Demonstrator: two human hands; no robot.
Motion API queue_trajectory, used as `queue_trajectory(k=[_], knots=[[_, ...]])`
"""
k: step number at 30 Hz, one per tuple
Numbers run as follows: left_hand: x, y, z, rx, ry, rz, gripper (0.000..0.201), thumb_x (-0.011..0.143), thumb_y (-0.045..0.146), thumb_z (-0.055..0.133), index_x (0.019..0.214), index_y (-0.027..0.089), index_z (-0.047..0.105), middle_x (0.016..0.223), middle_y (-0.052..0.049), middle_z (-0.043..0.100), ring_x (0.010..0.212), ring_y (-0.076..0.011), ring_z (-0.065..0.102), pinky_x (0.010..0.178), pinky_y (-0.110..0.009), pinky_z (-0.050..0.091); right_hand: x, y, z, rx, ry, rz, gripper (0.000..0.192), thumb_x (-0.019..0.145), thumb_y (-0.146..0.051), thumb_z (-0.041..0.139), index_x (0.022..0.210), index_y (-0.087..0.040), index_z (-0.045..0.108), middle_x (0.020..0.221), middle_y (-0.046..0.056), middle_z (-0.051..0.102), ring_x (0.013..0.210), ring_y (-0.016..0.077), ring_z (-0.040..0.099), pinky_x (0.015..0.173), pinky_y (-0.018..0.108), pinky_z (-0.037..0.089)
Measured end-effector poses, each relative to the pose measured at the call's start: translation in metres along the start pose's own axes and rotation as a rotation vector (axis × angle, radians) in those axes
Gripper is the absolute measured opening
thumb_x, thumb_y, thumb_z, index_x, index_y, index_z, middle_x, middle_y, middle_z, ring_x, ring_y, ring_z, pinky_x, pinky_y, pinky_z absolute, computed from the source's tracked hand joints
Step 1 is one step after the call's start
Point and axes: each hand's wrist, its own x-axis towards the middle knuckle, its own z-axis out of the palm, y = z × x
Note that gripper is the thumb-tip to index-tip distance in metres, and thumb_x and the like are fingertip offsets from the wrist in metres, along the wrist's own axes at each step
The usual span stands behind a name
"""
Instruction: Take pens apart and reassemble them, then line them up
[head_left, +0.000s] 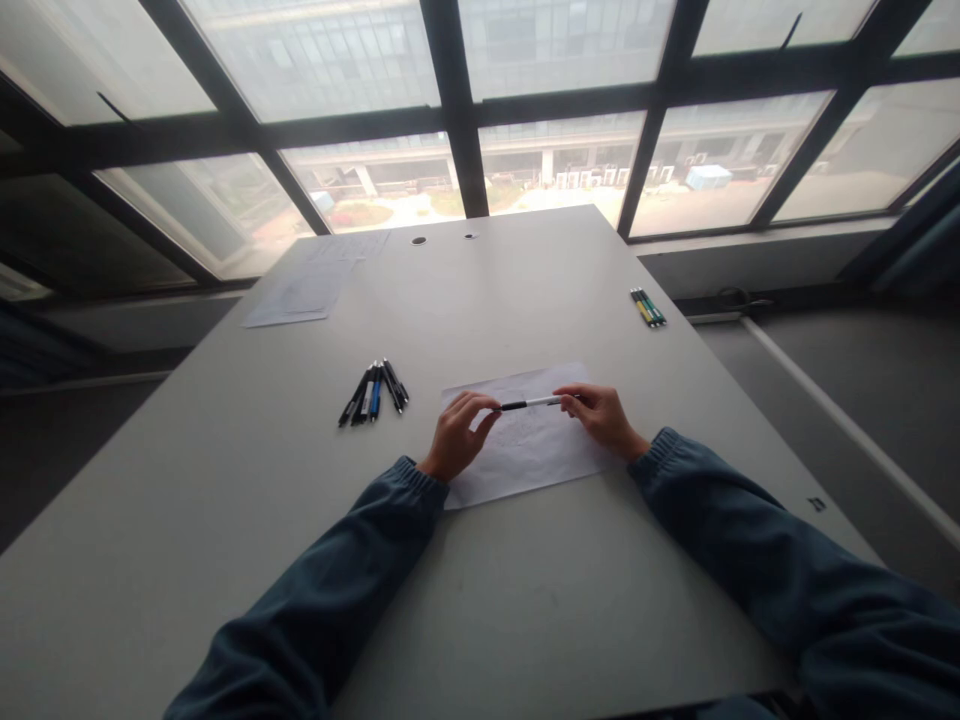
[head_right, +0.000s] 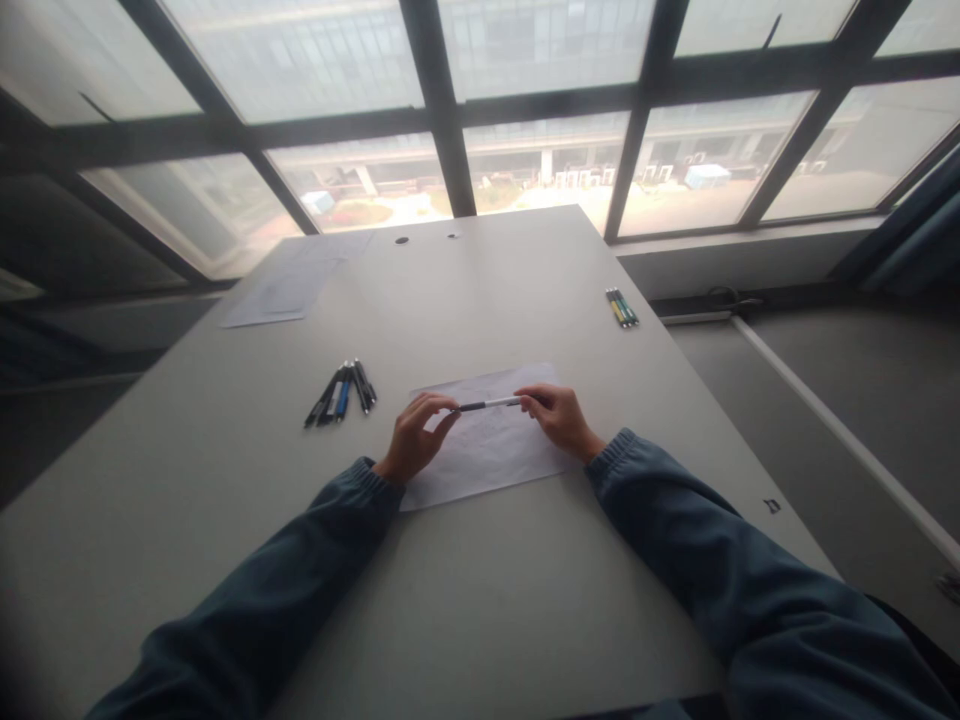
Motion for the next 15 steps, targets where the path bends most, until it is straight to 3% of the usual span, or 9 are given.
queue_trajectory(k=[5,11,15], knots=[[-0.0002,-0.0009,0.0,-0.006,0.005,-0.019,0.007,0.091,0.022,0.066,0.098,0.02,0.065,0.089,-0.004,0.069,0.086,-0.0171,0.064,0.077,-0.033,0.055,-0.0011,0.0008,-0.0014,-0.005,-0.02,0.02,0.032,0.085,-0.044,0.07,0.099,-0.016,0.076,0.07,0.004,0.068,0.06,0.0136,0.059,0.055,0.026,0.048],[-0.0014,-0.0018,-0.0004,-0.014,-0.002,-0.031,0.006,0.092,0.024,0.065,0.097,0.019,0.064,0.088,-0.005,0.068,0.085,-0.0169,0.063,0.077,-0.032,0.054,-0.0013,-0.0041,-0.0017,-0.161,-0.085,-0.091,0.03,0.088,-0.043,0.067,0.1,-0.017,0.075,0.091,0.008,0.073,0.074,0.0159,0.061,0.064,0.028,0.05],[-0.0007,0.0006,-0.0013,-0.019,-0.026,-0.034,0.006,0.093,0.025,0.064,0.095,0.02,0.064,0.086,-0.004,0.068,0.084,-0.0167,0.063,0.076,-0.031,0.053,-0.001,-0.0074,0.0,-0.225,-0.1,-0.144,0.027,0.088,-0.043,0.068,0.093,-0.017,0.074,0.079,0.005,0.068,0.064,0.0132,0.053,0.06,0.027,0.046]])
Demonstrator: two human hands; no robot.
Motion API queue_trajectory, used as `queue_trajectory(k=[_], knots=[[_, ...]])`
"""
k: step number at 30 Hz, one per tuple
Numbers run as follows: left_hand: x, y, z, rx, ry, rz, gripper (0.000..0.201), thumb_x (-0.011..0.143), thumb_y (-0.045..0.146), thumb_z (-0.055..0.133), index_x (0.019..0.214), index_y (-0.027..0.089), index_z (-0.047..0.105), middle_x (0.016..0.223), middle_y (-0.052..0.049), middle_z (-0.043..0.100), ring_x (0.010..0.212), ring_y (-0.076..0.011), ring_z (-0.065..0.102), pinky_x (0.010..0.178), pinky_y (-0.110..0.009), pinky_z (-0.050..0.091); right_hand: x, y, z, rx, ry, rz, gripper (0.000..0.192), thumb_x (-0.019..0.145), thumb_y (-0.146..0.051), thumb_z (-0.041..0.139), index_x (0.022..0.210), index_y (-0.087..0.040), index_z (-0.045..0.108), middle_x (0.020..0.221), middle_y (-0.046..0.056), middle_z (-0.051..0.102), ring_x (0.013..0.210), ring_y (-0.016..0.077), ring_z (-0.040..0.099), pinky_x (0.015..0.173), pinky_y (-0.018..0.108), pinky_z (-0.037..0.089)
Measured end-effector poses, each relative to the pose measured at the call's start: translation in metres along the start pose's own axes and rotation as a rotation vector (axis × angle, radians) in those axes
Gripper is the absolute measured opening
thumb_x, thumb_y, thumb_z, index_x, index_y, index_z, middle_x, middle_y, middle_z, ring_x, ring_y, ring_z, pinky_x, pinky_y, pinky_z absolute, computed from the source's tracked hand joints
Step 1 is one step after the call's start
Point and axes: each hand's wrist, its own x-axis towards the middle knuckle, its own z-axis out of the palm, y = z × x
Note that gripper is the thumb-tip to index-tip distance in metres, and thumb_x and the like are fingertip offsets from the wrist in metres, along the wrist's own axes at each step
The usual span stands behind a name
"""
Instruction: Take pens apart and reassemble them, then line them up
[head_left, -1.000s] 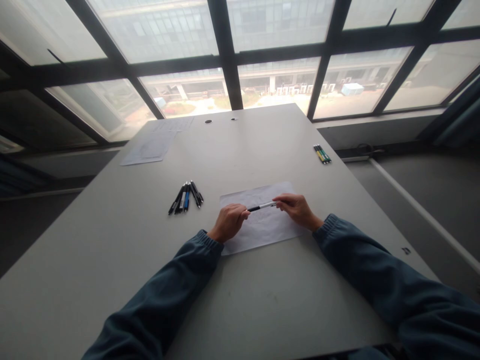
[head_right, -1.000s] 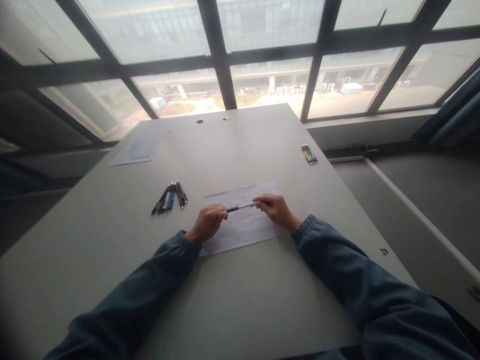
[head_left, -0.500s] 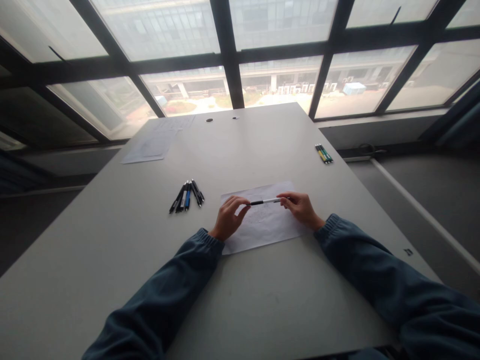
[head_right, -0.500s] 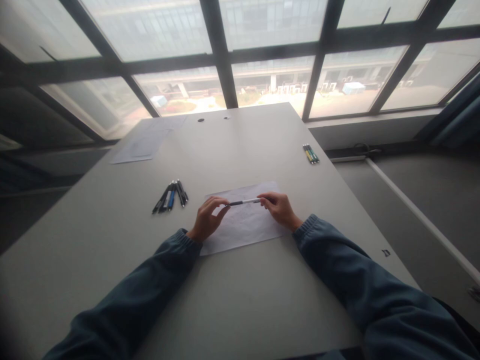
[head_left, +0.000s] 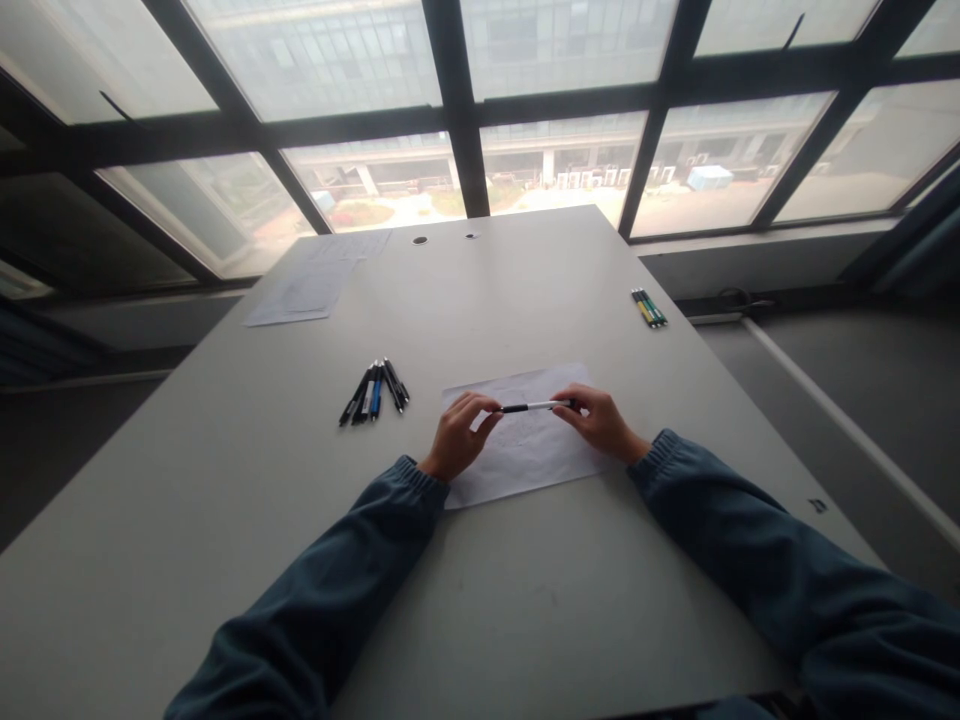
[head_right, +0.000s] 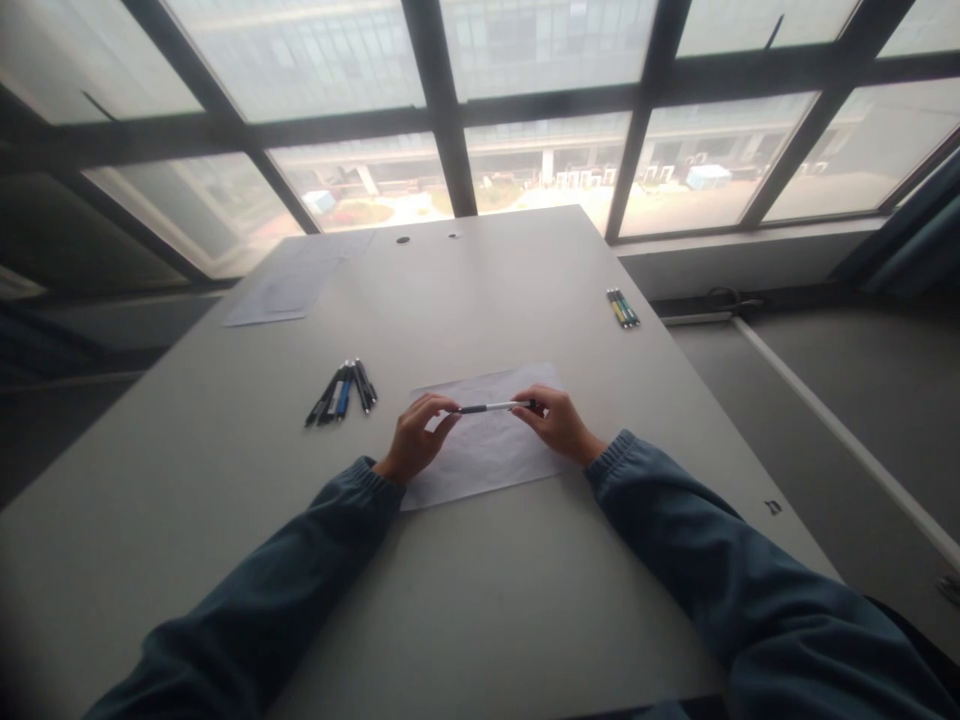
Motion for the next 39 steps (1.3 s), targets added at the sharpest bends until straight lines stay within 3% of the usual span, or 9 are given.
queue_trajectory(k=[4,9,11,15,17,27,39], knots=[[0.0002,0.0002,-0.0007,0.003,-0.03,-0.005,0.015,0.095,0.031,0.06,0.088,0.019,0.064,0.079,-0.004,0.066,0.078,-0.0167,0.061,0.073,-0.031,0.05,-0.0005,0.0003,0.0006,0.01,-0.011,-0.027,0.025,0.089,-0.042,0.068,0.09,-0.018,0.072,0.078,0.004,0.066,0.063,0.0127,0.051,0.06,0.027,0.046],[-0.0006,-0.0009,-0.0025,0.002,-0.097,-0.022,0.04,0.101,0.038,0.047,0.069,0.018,0.06,0.067,-0.003,0.063,0.067,-0.0156,0.058,0.071,-0.032,0.047,-0.0012,0.0002,0.0004,0.026,-0.02,-0.059,0.022,0.089,-0.039,0.068,0.09,-0.018,0.071,0.079,0.003,0.064,0.063,0.0126,0.051,0.06,0.027,0.045],[-0.0007,-0.0013,-0.003,-0.009,-0.114,-0.035,0.043,0.103,0.041,0.04,0.075,0.018,0.063,0.072,-0.004,0.065,0.071,-0.0167,0.059,0.074,-0.033,0.047,-0.0009,-0.0002,0.0004,0.027,-0.015,-0.064,0.02,0.089,-0.038,0.068,0.089,-0.018,0.071,0.078,0.003,0.064,0.063,0.0125,0.05,0.06,0.027,0.044],[-0.0008,-0.0025,-0.0015,-0.015,-0.07,-0.063,0.028,0.096,0.043,0.056,0.11,0.02,0.064,0.094,-0.006,0.07,0.088,-0.0192,0.064,0.081,-0.035,0.051,-0.0002,0.0006,0.0009,0.018,0.016,-0.057,0.022,0.089,-0.039,0.068,0.089,-0.018,0.071,0.08,0.004,0.066,0.063,0.0127,0.051,0.059,0.027,0.044],[-0.001,-0.0028,0.0,0.001,-0.028,-0.065,0.033,0.091,0.041,0.066,0.116,0.021,0.061,0.098,-0.006,0.071,0.093,-0.0195,0.065,0.083,-0.035,0.052,-0.0003,0.0013,0.0011,0.013,0.026,-0.052,0.022,0.089,-0.04,0.068,0.09,-0.018,0.071,0.08,0.004,0.067,0.063,0.0129,0.052,0.059,0.027,0.045],[0.0032,0.0026,-0.0005,0.024,0.031,0.025,0.011,0.091,0.028,0.066,0.099,0.021,0.065,0.092,-0.005,0.071,0.09,-0.0183,0.064,0.083,-0.036,0.054,-0.001,0.0029,0.0006,0.006,0.028,-0.043,0.02,0.089,-0.038,0.068,0.09,-0.018,0.071,0.081,0.004,0.067,0.065,0.0137,0.052,0.06,0.028,0.045],[0.0044,0.0043,-0.0017,0.005,0.007,0.032,0.007,0.092,0.027,0.064,0.095,0.02,0.065,0.089,-0.005,0.07,0.087,-0.0187,0.063,0.08,-0.036,0.054,-0.0015,0.0021,0.0,0.002,0.022,-0.039,0.021,0.089,-0.039,0.068,0.09,-0.018,0.071,0.079,0.004,0.067,0.065,0.0136,0.052,0.06,0.027,0.046]])
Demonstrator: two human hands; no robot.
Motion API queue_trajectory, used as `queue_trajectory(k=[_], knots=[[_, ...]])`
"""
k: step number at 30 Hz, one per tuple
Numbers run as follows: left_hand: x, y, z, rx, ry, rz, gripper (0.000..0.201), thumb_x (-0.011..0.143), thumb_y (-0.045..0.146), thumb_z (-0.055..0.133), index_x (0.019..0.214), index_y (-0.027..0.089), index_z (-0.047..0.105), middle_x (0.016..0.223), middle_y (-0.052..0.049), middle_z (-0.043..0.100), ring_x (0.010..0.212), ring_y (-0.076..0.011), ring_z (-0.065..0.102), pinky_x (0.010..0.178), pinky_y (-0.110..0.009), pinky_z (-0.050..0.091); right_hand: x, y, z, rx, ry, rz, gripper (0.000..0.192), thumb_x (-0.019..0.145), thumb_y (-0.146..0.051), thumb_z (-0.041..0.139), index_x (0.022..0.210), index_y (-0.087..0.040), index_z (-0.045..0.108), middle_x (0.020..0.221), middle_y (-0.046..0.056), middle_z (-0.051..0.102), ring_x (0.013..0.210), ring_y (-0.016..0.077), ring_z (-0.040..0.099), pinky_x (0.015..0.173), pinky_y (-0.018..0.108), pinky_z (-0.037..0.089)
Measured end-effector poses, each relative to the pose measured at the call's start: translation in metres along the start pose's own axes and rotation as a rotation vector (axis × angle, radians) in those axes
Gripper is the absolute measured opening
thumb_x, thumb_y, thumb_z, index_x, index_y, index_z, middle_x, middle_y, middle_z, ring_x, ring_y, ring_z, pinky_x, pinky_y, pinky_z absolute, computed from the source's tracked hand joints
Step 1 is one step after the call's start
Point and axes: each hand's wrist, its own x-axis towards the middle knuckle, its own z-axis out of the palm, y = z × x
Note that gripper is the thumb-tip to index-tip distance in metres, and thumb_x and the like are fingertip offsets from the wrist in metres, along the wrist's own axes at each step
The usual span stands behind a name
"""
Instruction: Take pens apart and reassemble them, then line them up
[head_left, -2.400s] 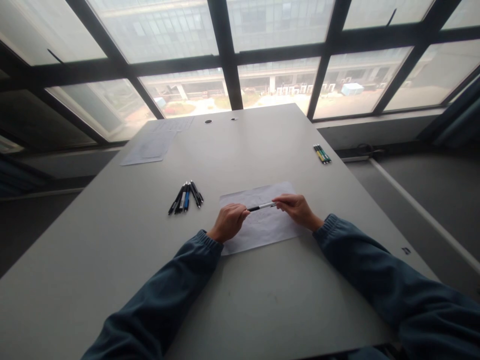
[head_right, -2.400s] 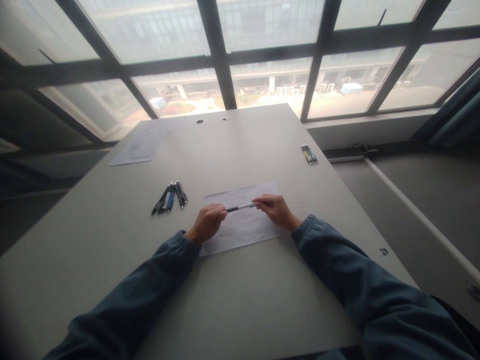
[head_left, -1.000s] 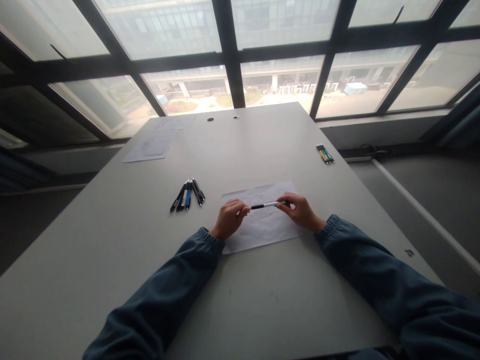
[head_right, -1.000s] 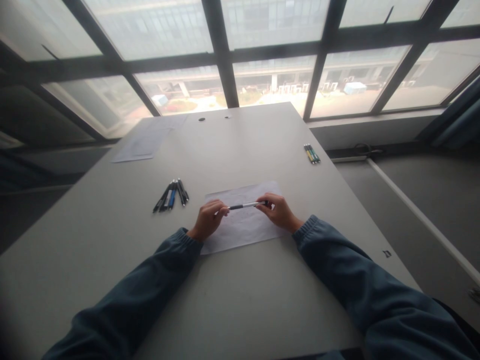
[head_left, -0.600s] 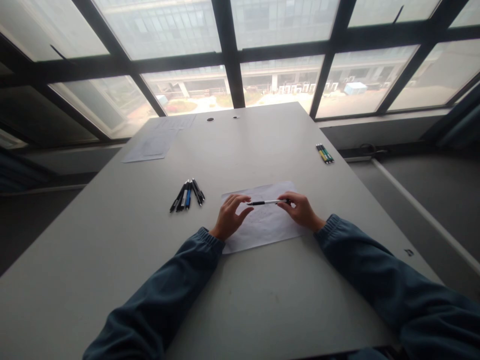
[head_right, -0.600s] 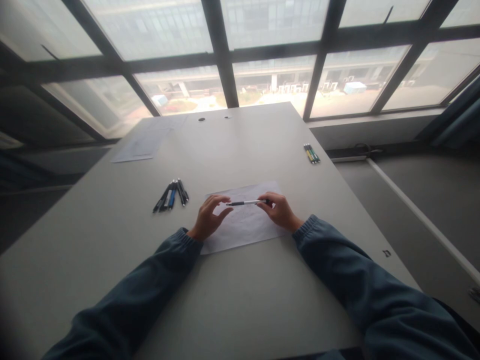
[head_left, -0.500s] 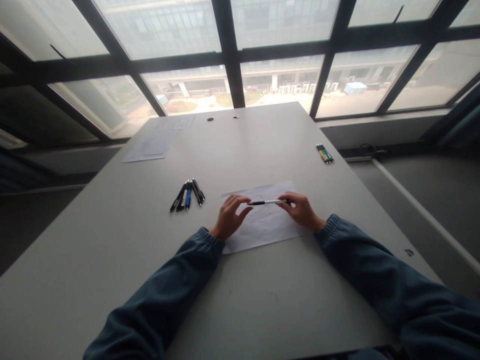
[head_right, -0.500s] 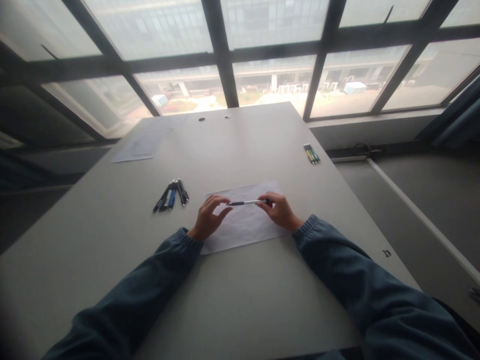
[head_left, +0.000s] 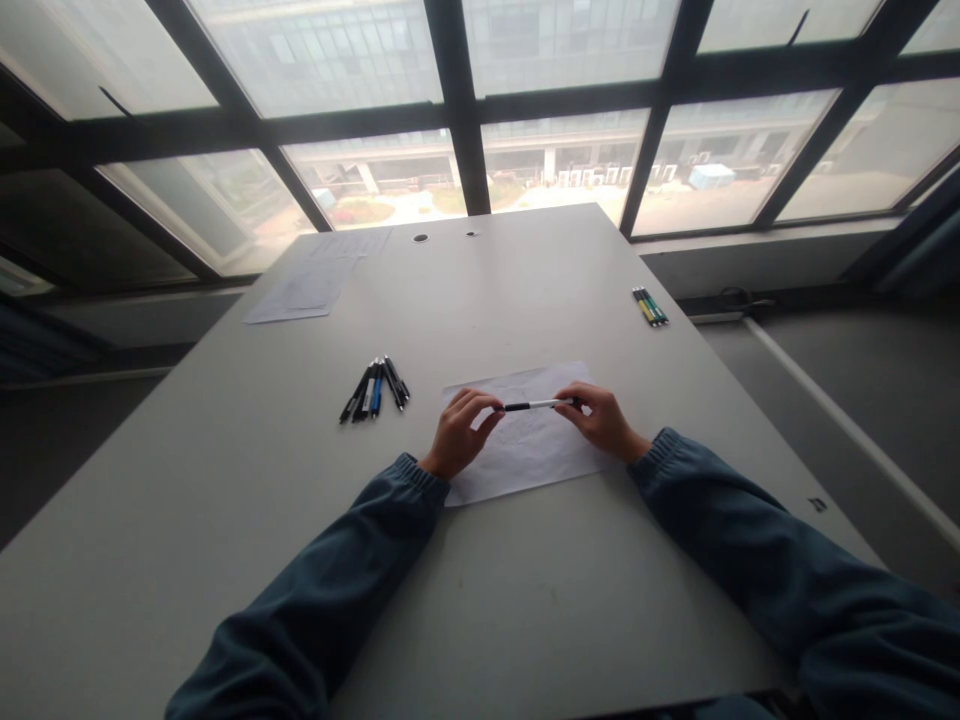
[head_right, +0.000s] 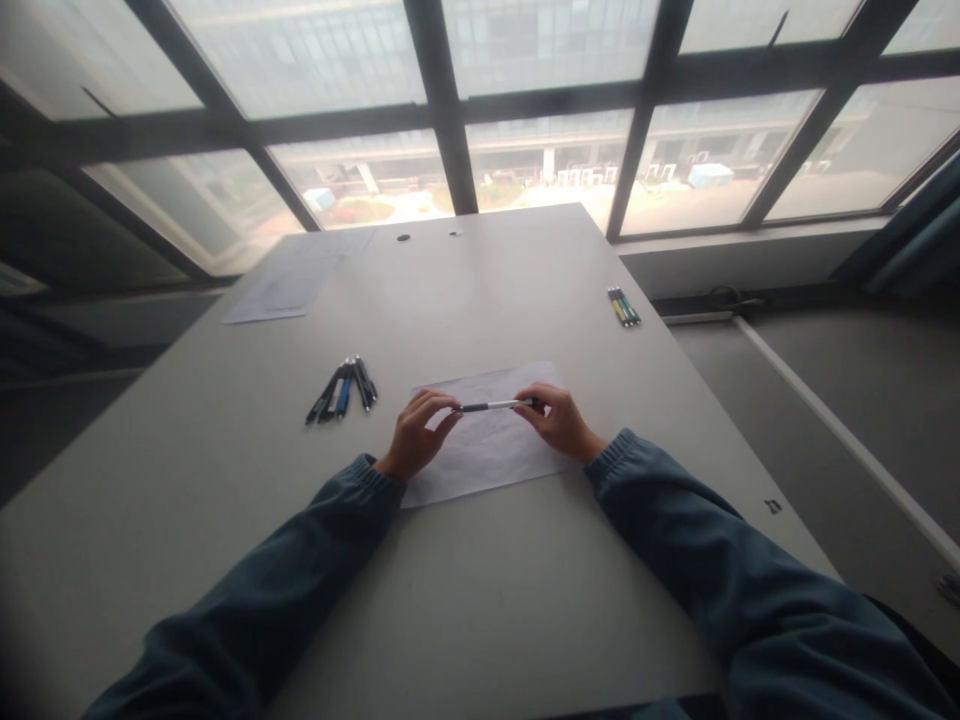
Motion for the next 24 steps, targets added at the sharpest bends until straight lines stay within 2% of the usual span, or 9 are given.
queue_trajectory(k=[6,12,21,24], knots=[[-0.0019,-0.0015,0.001,0.005,-0.02,-0.03,0.011,0.094,0.03,0.061,0.093,0.02,0.065,0.088,-0.006,0.069,0.086,-0.0188,0.063,0.079,-0.036,0.054,-0.0019,0.0019,0.0012,-0.015,0.0,0.025,0.02,0.087,-0.038,0.068,0.093,-0.019,0.071,0.078,0.003,0.068,0.063,0.0131,0.054,0.061,0.027,0.048],[-0.0002,0.001,-0.0001,0.005,-0.032,-0.019,0.012,0.094,0.031,0.061,0.091,0.02,0.064,0.086,-0.006,0.069,0.084,-0.0182,0.062,0.077,-0.035,0.053,-0.0013,0.0003,0.0013,-0.007,-0.079,-0.022,0.023,0.09,-0.037,0.065,0.102,-0.019,0.072,0.079,0.004,0.065,0.063,0.0132,0.052,0.06,0.027,0.047],[-0.0043,-0.0067,0.001,0.06,-0.108,-0.021,0.02,0.097,0.034,0.056,0.085,0.02,0.065,0.08,-0.005,0.068,0.081,-0.0189,0.06,0.079,-0.035,0.049,-0.0006,-0.0005,0.0006,-0.023,-0.106,-0.076,0.021,0.093,-0.037,0.063,0.096,-0.018,0.073,0.077,0.004,0.064,0.063,0.0138,0.051,0.06,0.028,0.045],[-0.0037,-0.0055,-0.0005,0.103,-0.152,-0.04,0.024,0.099,0.038,0.052,0.094,0.02,0.066,0.089,-0.006,0.07,0.09,-0.021,0.06,0.085,-0.038,0.047,-0.0003,-0.0021,0.0007,-0.025,-0.098,-0.081,0.021,0.093,-0.037,0.063,0.095,-0.018,0.073,0.076,0.004,0.064,0.062,0.0138,0.052,0.06,0.028,0.045]])
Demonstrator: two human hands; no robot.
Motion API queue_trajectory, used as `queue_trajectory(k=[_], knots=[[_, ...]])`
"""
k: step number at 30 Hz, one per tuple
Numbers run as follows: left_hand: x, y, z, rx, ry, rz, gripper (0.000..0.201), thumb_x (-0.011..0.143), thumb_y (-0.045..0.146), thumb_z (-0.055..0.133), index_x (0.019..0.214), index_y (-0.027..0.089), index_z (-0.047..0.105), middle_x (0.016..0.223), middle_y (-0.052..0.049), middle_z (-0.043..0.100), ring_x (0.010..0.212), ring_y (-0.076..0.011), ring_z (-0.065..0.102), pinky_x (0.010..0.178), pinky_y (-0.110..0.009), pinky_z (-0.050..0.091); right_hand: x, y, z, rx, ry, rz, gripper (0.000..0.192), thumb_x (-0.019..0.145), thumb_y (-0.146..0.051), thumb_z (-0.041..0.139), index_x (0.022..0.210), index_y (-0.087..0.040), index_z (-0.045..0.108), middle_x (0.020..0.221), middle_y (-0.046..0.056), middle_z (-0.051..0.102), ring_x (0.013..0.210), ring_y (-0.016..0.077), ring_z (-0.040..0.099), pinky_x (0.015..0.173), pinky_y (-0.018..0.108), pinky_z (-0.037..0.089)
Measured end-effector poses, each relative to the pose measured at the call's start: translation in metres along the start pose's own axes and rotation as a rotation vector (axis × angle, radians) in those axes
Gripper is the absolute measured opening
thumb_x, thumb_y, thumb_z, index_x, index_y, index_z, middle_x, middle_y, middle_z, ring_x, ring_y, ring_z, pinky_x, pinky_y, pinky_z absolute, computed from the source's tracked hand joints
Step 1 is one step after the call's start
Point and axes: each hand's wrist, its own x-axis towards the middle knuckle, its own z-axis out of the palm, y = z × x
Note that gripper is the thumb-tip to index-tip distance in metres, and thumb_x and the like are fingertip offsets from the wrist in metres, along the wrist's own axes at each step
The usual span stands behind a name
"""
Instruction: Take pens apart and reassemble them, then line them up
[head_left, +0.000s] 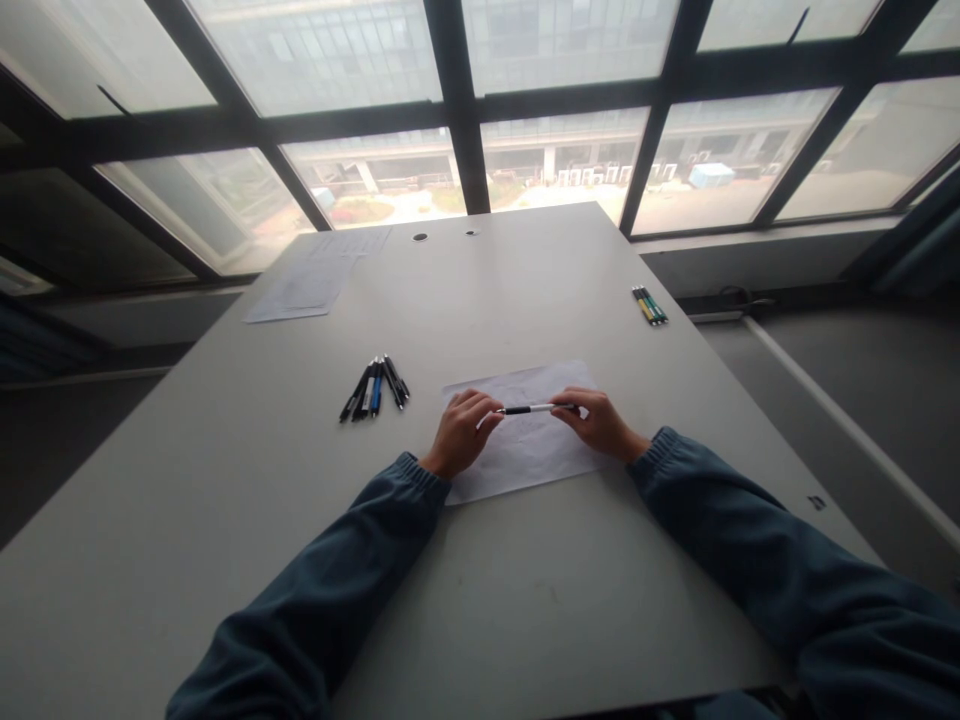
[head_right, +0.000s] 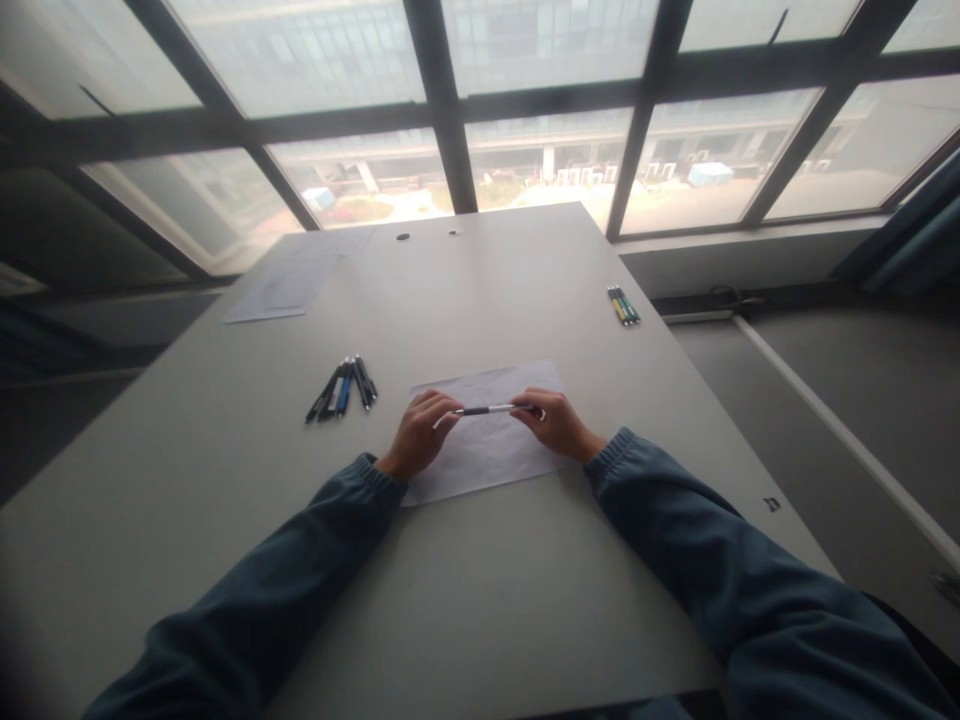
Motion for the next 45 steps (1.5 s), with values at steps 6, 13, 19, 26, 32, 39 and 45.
queue_trajectory(k=[6,13,19,26,32,39,45], knots=[[0.0033,0.0048,-0.001,0.017,0.108,0.02,0.029,0.089,0.039,0.068,0.11,0.021,0.063,0.101,-0.007,0.07,0.1,-0.0227,0.061,0.092,-0.04,0.049,0.0005,0.0026,0.0006,-0.016,0.037,-0.005,0.019,0.093,-0.034,0.064,0.095,-0.017,0.072,0.076,0.003,0.063,0.061,0.0129,0.051,0.059,0.027,0.044],[0.0024,0.0038,0.0014,-0.013,0.147,0.08,0.009,0.091,0.025,0.065,0.099,0.021,0.066,0.095,-0.005,0.07,0.094,-0.0201,0.061,0.087,-0.038,0.052,-0.0009,0.0085,0.0018,-0.024,0.033,-0.011,0.015,0.092,-0.03,0.065,0.096,-0.018,0.072,0.076,0.003,0.063,0.062,0.0129,0.051,0.06,0.027,0.045],[0.0026,0.0043,0.0016,-0.037,0.138,0.071,0.008,0.092,0.023,0.064,0.099,0.021,0.065,0.093,-0.005,0.069,0.092,-0.02,0.06,0.085,-0.038,0.052,-0.0008,0.0052,0.0006,-0.029,0.039,-0.015,0.017,0.092,-0.032,0.064,0.095,-0.018,0.072,0.075,0.003,0.063,0.062,0.0131,0.051,0.059,0.027,0.045],[0.0026,0.0054,0.0011,-0.068,0.116,0.069,0.006,0.092,0.021,0.063,0.098,0.02,0.064,0.092,-0.006,0.068,0.09,-0.0194,0.059,0.082,-0.036,0.052,-0.0016,0.0064,0.0004,-0.009,0.031,-0.019,0.017,0.092,-0.033,0.065,0.096,-0.018,0.073,0.076,0.003,0.064,0.062,0.0128,0.052,0.059,0.027,0.046],[0.0023,0.006,0.0007,-0.093,0.098,0.061,0.002,0.093,0.021,0.06,0.094,0.019,0.061,0.087,-0.005,0.065,0.086,-0.0186,0.057,0.079,-0.034,0.05,-0.0008,0.0041,0.0002,0.001,0.022,-0.034,0.015,0.091,-0.031,0.066,0.096,-0.018,0.073,0.077,0.003,0.065,0.063,0.0129,0.052,0.059,0.027,0.046],[0.0016,0.0023,0.002,-0.085,0.05,0.036,0.022,0.099,0.03,0.051,0.082,0.019,0.06,0.077,-0.004,0.062,0.077,-0.0177,0.055,0.075,-0.033,0.046,-0.0009,0.0048,0.0005,0.01,0.009,-0.052,0.014,0.09,-0.029,0.067,0.096,-0.019,0.073,0.078,0.004,0.066,0.063,0.013,0.052,0.06,0.027,0.046],[-0.0008,-0.0017,0.0028,-0.068,0.051,0.028,0.044,0.102,0.038,0.045,0.066,0.019,0.06,0.064,-0.002,0.063,0.066,-0.0158,0.057,0.073,-0.033,0.044,-0.0006,0.0032,0.0005,0.014,0.01,-0.062,0.012,0.091,-0.028,0.067,0.096,-0.018,0.073,0.077,0.003,0.065,0.063,0.0128,0.052,0.06,0.027,0.045]])
